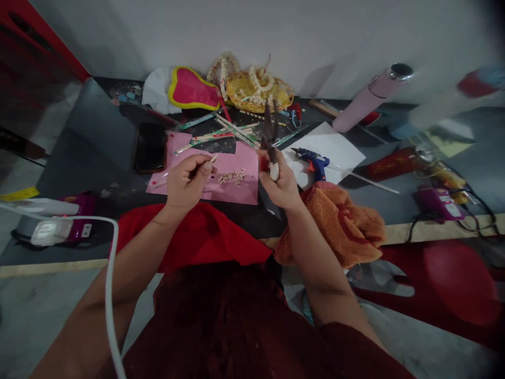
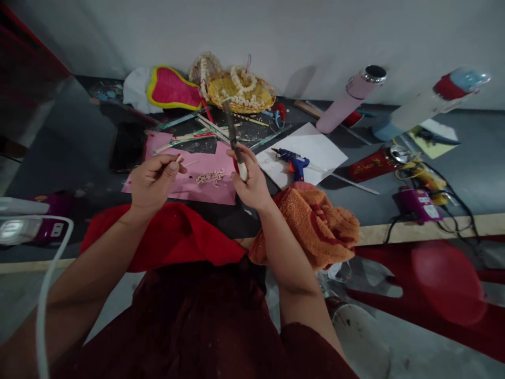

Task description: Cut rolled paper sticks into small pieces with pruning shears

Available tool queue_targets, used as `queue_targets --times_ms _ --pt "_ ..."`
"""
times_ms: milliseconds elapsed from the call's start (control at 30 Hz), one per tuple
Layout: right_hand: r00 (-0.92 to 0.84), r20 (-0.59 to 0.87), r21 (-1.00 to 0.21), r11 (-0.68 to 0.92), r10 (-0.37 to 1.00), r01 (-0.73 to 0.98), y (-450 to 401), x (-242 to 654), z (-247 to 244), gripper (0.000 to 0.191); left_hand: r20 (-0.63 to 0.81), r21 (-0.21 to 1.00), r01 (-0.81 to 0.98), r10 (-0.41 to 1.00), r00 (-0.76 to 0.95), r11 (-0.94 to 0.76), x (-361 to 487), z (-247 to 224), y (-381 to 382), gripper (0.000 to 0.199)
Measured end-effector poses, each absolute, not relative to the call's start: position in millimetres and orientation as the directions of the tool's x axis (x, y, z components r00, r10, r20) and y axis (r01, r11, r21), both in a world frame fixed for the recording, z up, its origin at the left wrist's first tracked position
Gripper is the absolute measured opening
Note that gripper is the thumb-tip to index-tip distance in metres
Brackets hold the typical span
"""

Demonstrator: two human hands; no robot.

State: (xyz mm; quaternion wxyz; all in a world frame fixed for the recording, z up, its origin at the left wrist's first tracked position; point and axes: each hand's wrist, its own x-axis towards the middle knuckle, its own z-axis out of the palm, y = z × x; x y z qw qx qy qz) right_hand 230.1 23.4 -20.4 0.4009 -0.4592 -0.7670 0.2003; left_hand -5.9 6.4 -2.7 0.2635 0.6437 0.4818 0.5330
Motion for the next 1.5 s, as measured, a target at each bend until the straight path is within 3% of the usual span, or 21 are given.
queue_targets --times_ms 100,200,333,933,1500 --pt "-0.389 0.43 -0.508 0.574 0.815 0.642 22 226 -24 0.048 0.407 0.883 0.288 0.91 -0.08 -0.37 -6 -1 6 0.025" --pt "-0.443 0.328 -0.371 0.545 0.834 0.752 19 220 -27 0.048 0.387 0.912 0.202 0.914 -0.124 -0.358 -6 -2 7 0.026" --pt "-0.468 0.259 -0.286 0.53 0.845 0.798 14 215 -27 0.046 0.365 0.927 0.14 0.924 -0.114 -0.349 -4 -3 7 0.024" --pt "-0.465 0.245 -0.26 0.52 0.851 0.814 11 210 -26 0.039 0.326 0.928 0.181 0.945 0.026 -0.325 -4 -8 9 0.023" --pt "-0.443 0.25 -0.3 0.504 0.861 0.81 9 205 -24 0.036 0.339 0.918 0.213 0.941 0.022 -0.335 -2 -5 6 0.018"
